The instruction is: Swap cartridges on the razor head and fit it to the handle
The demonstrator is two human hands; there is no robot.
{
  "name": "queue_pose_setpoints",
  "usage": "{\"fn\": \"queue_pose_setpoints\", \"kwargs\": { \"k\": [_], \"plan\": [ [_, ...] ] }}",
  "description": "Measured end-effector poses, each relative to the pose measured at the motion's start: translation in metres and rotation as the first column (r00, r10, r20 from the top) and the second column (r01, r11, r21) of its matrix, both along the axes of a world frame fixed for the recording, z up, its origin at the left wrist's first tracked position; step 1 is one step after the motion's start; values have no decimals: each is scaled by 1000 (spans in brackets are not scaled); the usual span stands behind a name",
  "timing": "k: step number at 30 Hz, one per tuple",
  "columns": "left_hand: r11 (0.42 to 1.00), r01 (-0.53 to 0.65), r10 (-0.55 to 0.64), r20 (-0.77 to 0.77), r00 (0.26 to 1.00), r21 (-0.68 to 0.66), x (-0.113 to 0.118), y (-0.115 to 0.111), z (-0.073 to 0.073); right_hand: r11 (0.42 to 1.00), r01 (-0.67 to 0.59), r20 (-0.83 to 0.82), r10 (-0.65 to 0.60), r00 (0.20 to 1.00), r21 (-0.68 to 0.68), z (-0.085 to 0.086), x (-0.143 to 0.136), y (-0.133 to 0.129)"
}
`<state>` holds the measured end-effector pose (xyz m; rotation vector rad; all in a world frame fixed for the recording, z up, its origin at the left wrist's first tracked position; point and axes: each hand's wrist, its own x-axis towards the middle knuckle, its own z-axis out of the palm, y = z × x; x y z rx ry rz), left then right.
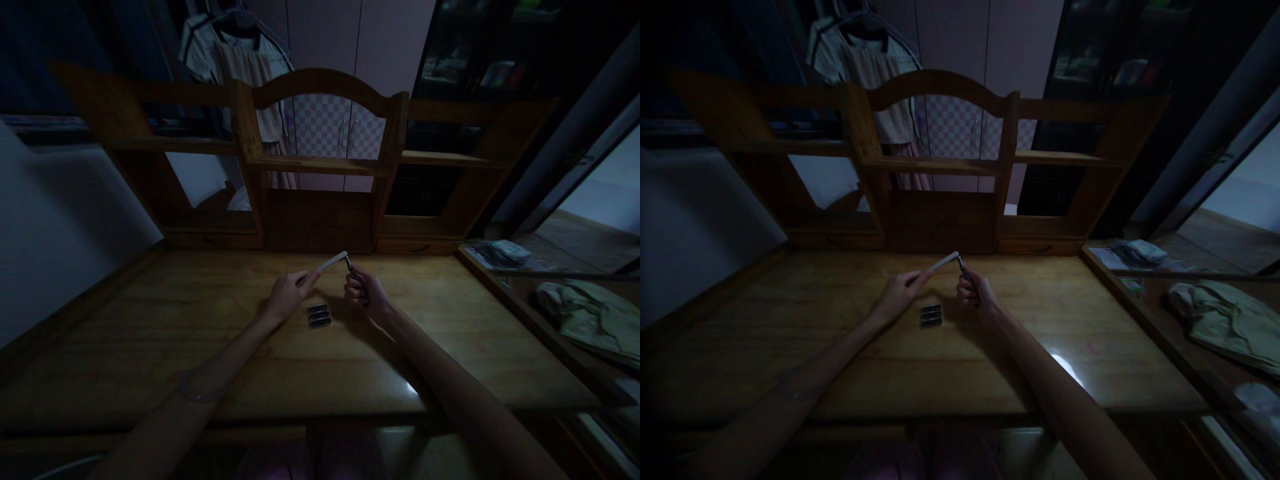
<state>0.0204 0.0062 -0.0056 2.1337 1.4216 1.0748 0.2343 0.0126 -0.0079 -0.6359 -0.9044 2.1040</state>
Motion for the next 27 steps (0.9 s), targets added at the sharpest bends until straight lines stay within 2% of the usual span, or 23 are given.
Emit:
{"fn": "queue_pose_setpoints", "kwargs": {
  "k": [8, 16, 22, 27],
  "plan": [
    [996, -88, 90, -65, 994, 36, -1, 0, 0, 981, 184, 11, -184, 983, 57, -1, -5, -5],
    [981, -174, 171, 39, 985, 88, -8, 5, 0, 938, 290, 101, -313, 945, 189, 4, -4, -5],
    [975, -138, 158, -105, 982, 175, 1, -7, 3, 903, 333, 154, -382, 911, 271, 5, -13, -11],
    [967, -169, 204, -179, 962, 193, 1, -6, 1, 864, 372, 211, -455, 865, 340, 2, -15, -11]
  ]
}}
